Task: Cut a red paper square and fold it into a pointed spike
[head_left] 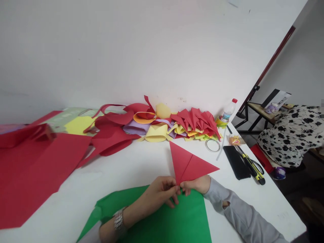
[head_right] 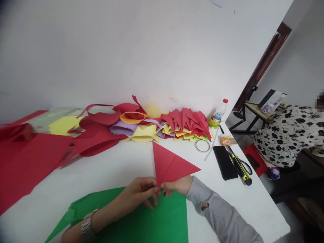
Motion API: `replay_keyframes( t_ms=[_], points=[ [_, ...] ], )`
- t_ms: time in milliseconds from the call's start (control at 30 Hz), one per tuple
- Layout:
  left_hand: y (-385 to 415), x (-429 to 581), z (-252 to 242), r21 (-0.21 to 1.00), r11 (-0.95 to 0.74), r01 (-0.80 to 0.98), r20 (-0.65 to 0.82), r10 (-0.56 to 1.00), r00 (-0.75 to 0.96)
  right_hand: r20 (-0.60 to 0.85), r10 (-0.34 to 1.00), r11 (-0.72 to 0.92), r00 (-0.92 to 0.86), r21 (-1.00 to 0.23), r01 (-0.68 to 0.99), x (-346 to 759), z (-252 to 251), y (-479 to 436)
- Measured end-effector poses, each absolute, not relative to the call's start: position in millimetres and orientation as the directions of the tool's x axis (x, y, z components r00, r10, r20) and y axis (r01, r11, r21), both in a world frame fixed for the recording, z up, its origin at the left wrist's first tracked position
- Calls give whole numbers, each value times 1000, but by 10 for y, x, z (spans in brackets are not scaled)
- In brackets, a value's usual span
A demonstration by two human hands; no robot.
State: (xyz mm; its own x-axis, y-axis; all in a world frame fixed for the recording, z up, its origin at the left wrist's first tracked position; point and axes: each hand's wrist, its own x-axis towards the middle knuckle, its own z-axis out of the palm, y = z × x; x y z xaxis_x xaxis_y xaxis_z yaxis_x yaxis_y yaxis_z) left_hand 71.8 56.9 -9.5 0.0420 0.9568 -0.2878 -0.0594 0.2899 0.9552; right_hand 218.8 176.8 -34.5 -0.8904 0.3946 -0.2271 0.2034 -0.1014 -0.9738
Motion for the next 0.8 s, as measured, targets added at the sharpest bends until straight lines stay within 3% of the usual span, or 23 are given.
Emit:
replay_keyframes(
  t_ms=[633, 800],
  points=[
    [565, 713, -62, 959, 278, -48, -274, 959, 73, -150, 311, -76, -939, -988, 133, 2181, -259, 1756],
    [561, 678, -87, 965, 259, -49, -256, 965, 63, -176, 427, -149, -887, -981, 122, 2199, -286, 1758]
  ],
)
